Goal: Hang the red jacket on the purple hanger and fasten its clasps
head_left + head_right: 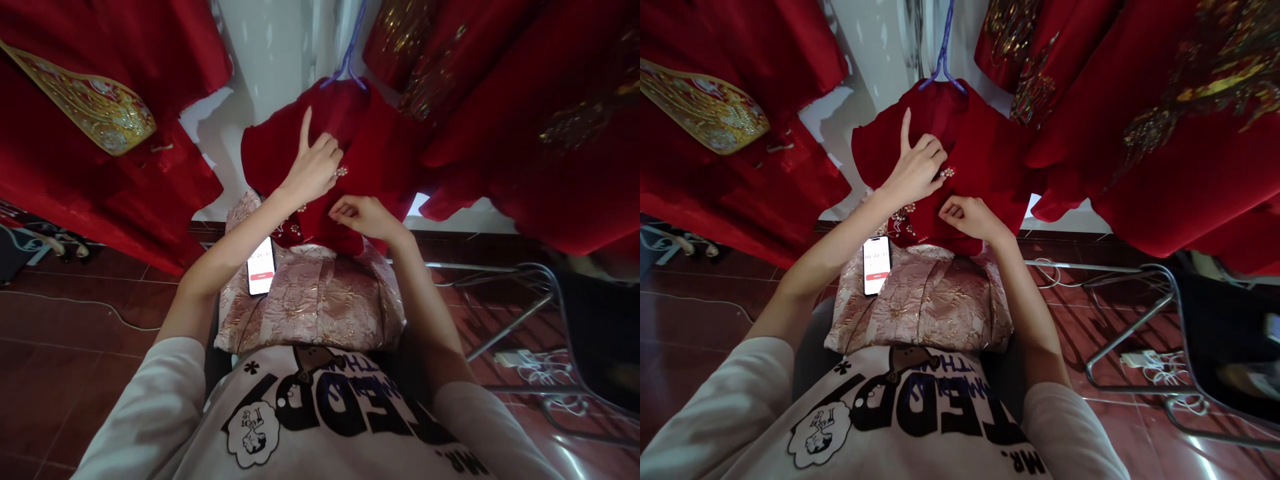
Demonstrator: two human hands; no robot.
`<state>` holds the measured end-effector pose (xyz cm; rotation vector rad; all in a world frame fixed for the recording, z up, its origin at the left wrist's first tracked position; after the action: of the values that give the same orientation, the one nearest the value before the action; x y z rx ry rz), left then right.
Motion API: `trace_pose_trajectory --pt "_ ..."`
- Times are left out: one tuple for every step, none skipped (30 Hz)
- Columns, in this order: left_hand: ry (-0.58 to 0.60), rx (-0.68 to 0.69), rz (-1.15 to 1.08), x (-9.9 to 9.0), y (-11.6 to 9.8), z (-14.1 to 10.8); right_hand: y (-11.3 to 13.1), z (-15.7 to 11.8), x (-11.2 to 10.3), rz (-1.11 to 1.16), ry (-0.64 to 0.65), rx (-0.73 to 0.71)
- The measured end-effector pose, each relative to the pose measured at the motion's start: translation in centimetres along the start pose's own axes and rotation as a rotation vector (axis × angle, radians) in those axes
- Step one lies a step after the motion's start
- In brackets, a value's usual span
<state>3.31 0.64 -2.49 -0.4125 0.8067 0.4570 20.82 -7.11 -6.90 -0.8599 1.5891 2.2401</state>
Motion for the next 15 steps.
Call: trace_pose_trajectory --pt "0.010 0.005 0.000 -0.1 0.1 0.1 0.0 0.0 0.0 0.000 0.004 0.003" --pt "0.018 0.009 -0.003 -0.2 0.2 0.2 0.1 0.0 -0.1 0.002 0.006 0.004" --pt "0.024 0.010 -0.008 -0.3 0.2 0.2 0.1 0.0 -0.1 0.003 0.006 0.005" --pt "0.031 0.006 -0.017 -0.4 0.3 0.3 0.2 0.0 -0.2 0.003 0.004 0.006" --pt "0.035 -0.006 -0.033 -0.5 0.3 0.3 0.2 0.0 -0.2 0.004 0.003 0.007" --pt "0.033 -0.027 -0.060 -0.5 0.5 0.3 0.3 0.0 -0.3 0.006 0.001 0.008" --pt "0.023 -0.055 -0.103 -0.5 0.7 0.4 0.3 0.1 -0.3 0.009 0.000 0.007" --pt "0.001 -0.089 -0.164 -0.5 1.1 0.5 0.4 0.1 -0.3 0.013 0.001 0.005" --pt "-0.034 -0.129 -0.238 -0.4 1.5 0.6 0.4 0.1 -0.3 0.018 0.002 0.003" --pt "-0.076 -0.174 -0.321 -0.4 1.9 0.7 0.5 0.1 -0.4 0.025 0.003 0.001" --pt "-0.119 -0.224 -0.403 -0.3 2.4 0.8 0.6 0.0 -0.4 0.033 0.005 -0.001" --pt "-0.156 -0.275 -0.480 -0.3 2.8 1.0 0.8 -0.1 -0.5 0.043 0.006 -0.003" --pt "-0.184 -0.324 -0.547 -0.4 3.2 1.0 1.0 -0.2 -0.6 0.050 0.003 -0.005" --pt "-0.201 -0.368 -0.602 -0.5 3.4 1.1 1.2 -0.3 -0.7 0.052 -0.010 -0.009" --pt "-0.202 -0.399 -0.642 -0.6 3.6 1.2 1.5 -0.4 -0.9 0.047 -0.041 -0.017"
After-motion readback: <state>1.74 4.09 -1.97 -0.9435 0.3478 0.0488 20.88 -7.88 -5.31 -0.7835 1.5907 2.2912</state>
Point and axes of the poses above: each hand's wrist, its own z-axis towards the middle knuckle, its own x-axis out of the palm, y = z × x, the point moved 1 cm from there along z, towards the middle knuckle, and after that the axes turned 5 degrees about -y, right-handed, at the moved point
